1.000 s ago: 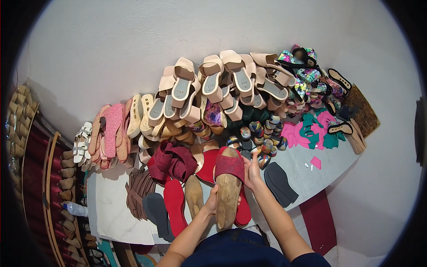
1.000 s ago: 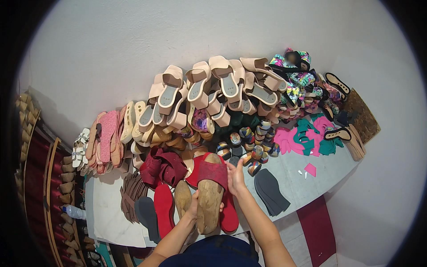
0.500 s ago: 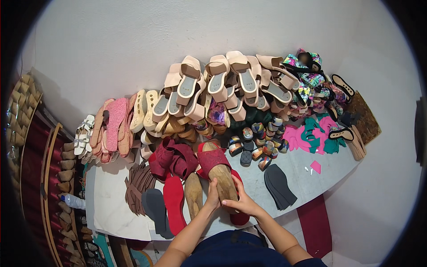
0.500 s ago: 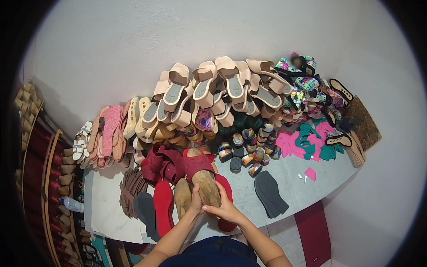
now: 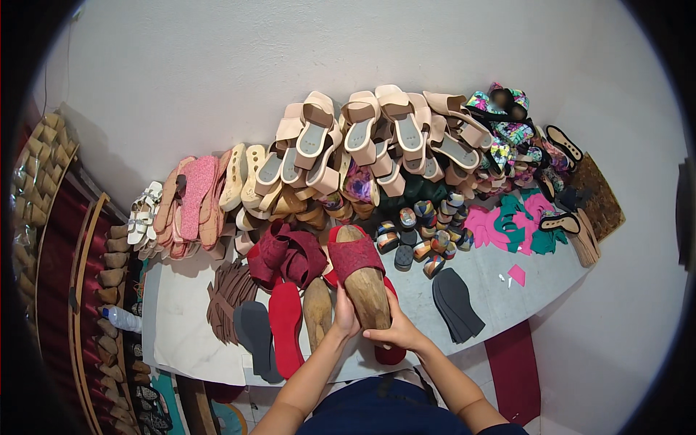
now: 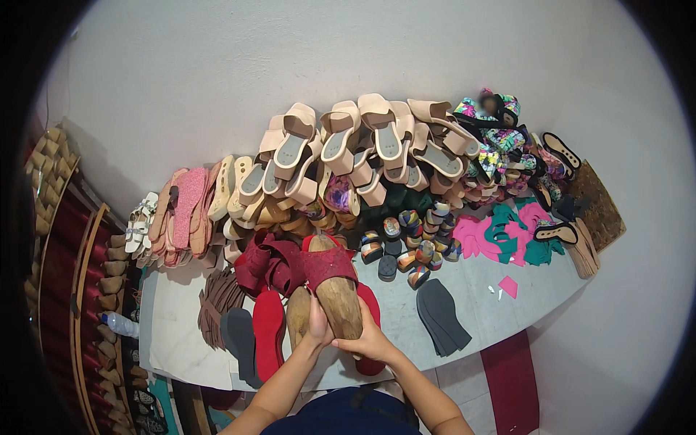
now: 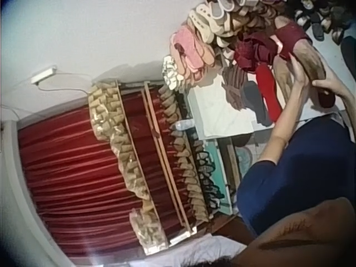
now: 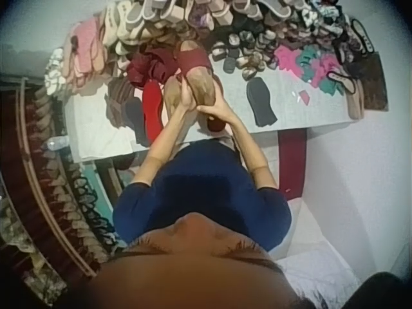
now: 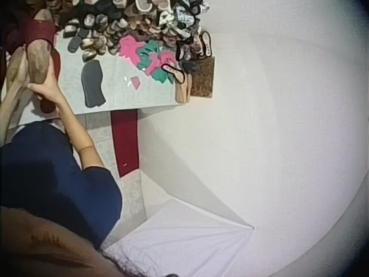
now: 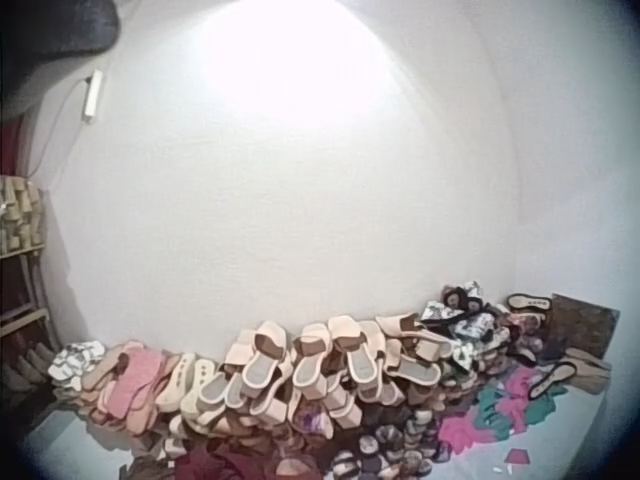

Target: Assembling a shoe by placing the upper onto a last and aligning the sole.

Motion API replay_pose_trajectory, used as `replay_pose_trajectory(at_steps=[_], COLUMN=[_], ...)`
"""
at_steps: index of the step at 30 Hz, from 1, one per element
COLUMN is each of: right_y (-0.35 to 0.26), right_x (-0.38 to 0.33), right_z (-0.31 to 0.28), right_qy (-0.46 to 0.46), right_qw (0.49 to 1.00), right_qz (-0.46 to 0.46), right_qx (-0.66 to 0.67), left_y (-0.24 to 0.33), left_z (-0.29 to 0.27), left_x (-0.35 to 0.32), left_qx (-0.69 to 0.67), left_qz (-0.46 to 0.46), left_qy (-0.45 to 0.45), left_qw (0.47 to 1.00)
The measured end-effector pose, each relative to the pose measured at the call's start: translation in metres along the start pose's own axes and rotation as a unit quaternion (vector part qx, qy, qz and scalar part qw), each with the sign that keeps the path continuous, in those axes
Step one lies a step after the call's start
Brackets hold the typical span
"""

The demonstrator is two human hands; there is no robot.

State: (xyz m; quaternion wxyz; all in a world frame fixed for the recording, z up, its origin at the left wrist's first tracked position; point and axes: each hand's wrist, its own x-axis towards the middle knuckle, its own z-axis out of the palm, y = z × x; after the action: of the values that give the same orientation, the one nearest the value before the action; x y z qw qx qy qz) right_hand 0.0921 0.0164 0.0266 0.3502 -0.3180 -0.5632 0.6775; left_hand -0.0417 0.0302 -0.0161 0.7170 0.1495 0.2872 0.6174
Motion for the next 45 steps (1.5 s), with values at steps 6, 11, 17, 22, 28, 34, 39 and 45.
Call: replay_pose_trajectory(at_steps=[6, 11, 17, 22, 28, 34, 39, 45], right_y=[0.006, 0.009, 0.004, -0.001, 0.003, 0.004, 0.004, 0.01], right_x=[-0.004, -0.007, -0.007, -0.007, -0.012, -0.014, -0.015, -0.016], right_z=[-0.004, -0.005, -0.009, -0.009, -0.011, 0.001, 0.001, 0.004], right_qy=[0.005, 0.02, 0.031, 0.018, 0.017, -0.019, -0.03, -0.028], right_qw=[1.0, 1.0, 0.997, 0.997, 0.999, 0.999, 0.999, 0.999], right_qz=[0.001, 0.001, 0.027, 0.029, 0.039, 0.035, 0.037, 0.032], right_qx=[0.009, 0.018, 0.07, 0.071, 0.034, 0.015, 0.019, -0.019], left_y=[0.001, 0.01, 0.015, 0.01, 0.033, 0.055, 0.051, 0.041], left_z=[0.001, -0.005, -0.003, -0.033, -0.008, 0.013, 0.014, -0.005], left_x=[-0.003, 0.002, 0.007, 0.019, 0.026, 0.034, 0.034, 0.039], left_qx=[0.024, -0.008, 0.007, 0.011, -0.016, -0.045, -0.09, -0.075], left_qz=[0.001, -0.045, -0.062, -0.059, 0.011, -0.038, -0.065, -0.024], left_qy=[-0.01, -0.06, -0.025, -0.026, -0.024, -0.098, -0.079, -0.128], left_qw=[1.0, 0.997, 0.998, 0.998, 1.0, 0.993, 0.991, 0.989])
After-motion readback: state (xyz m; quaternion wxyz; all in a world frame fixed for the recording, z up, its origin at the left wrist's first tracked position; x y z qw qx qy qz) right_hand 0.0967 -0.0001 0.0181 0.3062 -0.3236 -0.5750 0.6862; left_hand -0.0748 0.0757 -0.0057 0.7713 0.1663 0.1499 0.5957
